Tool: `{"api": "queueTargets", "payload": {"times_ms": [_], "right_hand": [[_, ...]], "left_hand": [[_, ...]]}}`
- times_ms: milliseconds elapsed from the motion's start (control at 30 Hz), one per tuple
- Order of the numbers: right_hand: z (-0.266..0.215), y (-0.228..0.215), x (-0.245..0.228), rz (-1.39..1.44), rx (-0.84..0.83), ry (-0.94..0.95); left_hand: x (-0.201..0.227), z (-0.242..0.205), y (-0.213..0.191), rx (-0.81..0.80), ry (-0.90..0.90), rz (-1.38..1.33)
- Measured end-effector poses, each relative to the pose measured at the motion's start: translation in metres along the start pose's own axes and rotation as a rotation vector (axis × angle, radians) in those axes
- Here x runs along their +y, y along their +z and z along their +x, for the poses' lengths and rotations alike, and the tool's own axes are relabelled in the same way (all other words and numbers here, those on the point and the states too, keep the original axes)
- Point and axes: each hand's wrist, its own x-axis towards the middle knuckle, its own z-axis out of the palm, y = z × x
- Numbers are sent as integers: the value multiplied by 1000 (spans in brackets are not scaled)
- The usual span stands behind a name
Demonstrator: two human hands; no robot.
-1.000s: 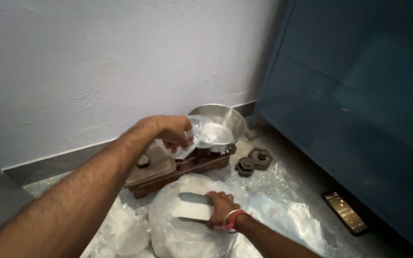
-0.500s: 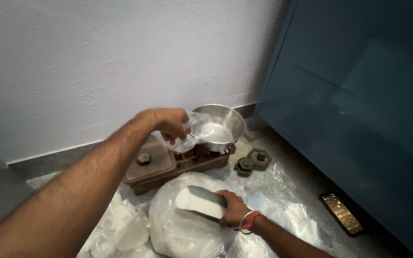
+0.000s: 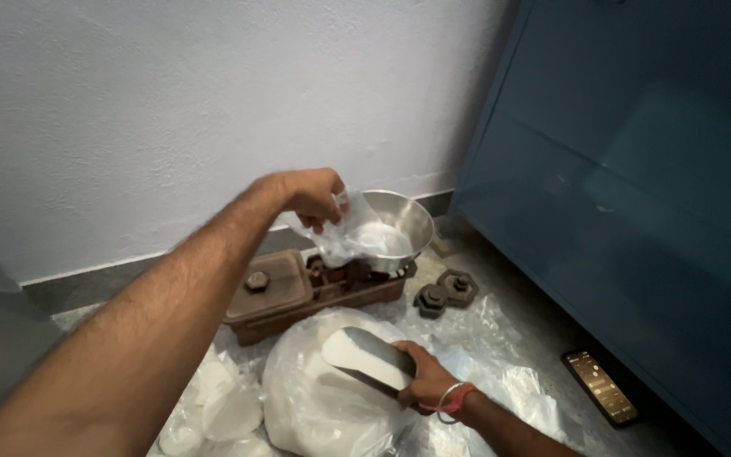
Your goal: The person scoops a white powder from a large bag using a metal scoop and pours it into a metal bowl placed on a mechanical scale. They repeatedly add powder, adjust the bowl, and tie off small plastic bags containing the powder.
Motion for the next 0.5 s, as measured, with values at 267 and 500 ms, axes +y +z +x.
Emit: {"api": "queueTargets", "payload": {"times_ms": [267,500], "right_hand": [[2,10,7,189,-90,38],[-16,5,-16,267,-89,140]], "left_hand": [[0,-5,-6,38,-33,35],[-3,4,-5,25,-13,-4]]}}
